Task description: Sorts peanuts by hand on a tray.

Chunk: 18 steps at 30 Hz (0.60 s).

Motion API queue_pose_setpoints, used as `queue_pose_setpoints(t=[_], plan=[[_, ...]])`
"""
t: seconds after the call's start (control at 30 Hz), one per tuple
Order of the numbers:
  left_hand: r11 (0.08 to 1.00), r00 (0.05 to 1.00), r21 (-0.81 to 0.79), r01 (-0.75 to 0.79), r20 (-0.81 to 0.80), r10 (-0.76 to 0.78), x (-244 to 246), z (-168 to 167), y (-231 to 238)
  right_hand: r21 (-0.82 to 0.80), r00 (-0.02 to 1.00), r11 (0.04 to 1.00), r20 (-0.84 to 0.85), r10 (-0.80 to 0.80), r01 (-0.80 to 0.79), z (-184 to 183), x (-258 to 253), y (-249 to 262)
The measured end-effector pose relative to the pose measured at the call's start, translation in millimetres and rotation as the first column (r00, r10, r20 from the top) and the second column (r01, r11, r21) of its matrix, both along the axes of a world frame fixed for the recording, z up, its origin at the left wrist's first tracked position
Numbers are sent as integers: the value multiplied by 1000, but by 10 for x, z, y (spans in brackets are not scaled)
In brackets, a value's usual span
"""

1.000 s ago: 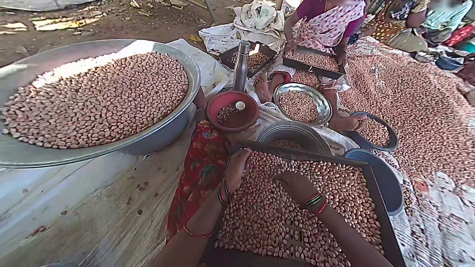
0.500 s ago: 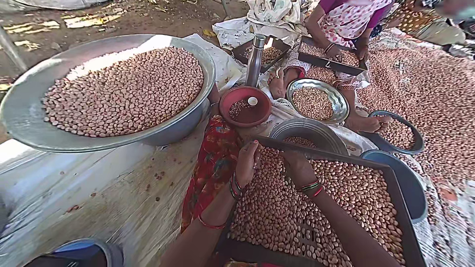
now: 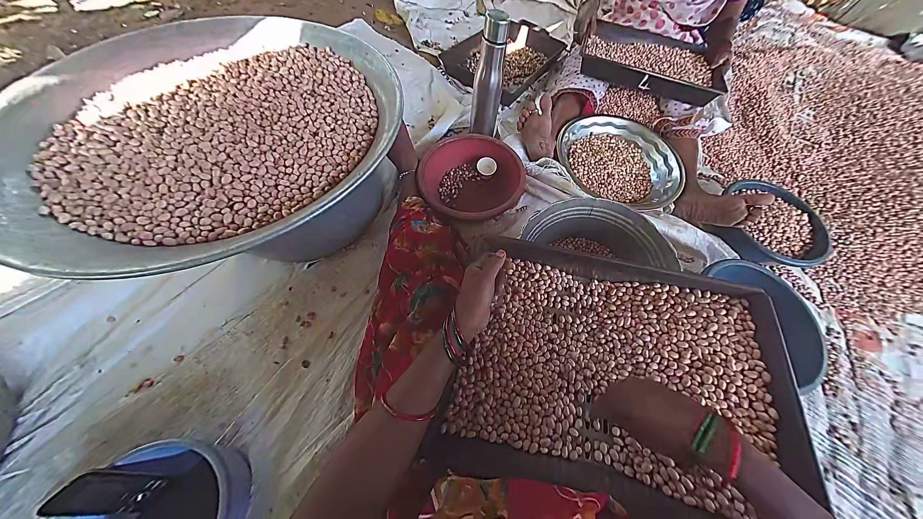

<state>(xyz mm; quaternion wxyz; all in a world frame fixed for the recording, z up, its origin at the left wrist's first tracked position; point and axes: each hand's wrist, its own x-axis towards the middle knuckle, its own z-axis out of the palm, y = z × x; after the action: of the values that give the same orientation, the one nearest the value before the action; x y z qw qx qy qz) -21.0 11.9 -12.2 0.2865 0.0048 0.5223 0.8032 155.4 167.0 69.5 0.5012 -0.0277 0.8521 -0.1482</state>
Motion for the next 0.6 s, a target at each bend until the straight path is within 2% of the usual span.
queue_pose_setpoints(t=[0.07, 0.13, 0.23, 0.3, 0.37, 0.43, 0.47, 0.5, 0.53, 0.6], plan=[[1000, 1000, -8, 0, -4, 0, 2, -5, 3, -23, 984, 1000, 177, -7, 11, -4, 309, 81], [1000, 1000, -22, 8, -7, -9, -1, 1, 7, 28, 961, 999, 275, -27, 20, -67, 535, 111], [998, 999, -51, 30, -12, -30, 1, -26, 27, 166, 969, 985, 232, -83, 45, -127, 569, 107], [996, 999, -79, 37, -37, -40, 7, -45, 22, 183, 992, 979, 67, -110, 96, -139, 412, 110], [994, 998, -101, 36, -55, -42, 14, -55, 14, 113, 966, 986, -244, -88, 118, -186, 238, 140], [993, 997, -110, 38, -64, -45, 30, -66, 5, -92, 798, 991, -588, -132, 96, -337, 151, 172], [993, 996, -114, 43, -68, -51, 34, -65, 0, -177, 732, 982, -659, -173, 73, -360, 112, 142], [992, 996, -116, 48, -70, -57, 34, -61, 2, -210, 731, 976, -656, -187, 61, -329, 83, 84], [992, 996, -114, 51, -72, -60, 35, -59, 7, -186, 802, 980, -576, -161, 64, -246, 60, -2], [991, 995, -120, 65, -73, -74, 38, -50, 18, -87, 954, 995, -294, -61, 37, -156, 35, -204]])
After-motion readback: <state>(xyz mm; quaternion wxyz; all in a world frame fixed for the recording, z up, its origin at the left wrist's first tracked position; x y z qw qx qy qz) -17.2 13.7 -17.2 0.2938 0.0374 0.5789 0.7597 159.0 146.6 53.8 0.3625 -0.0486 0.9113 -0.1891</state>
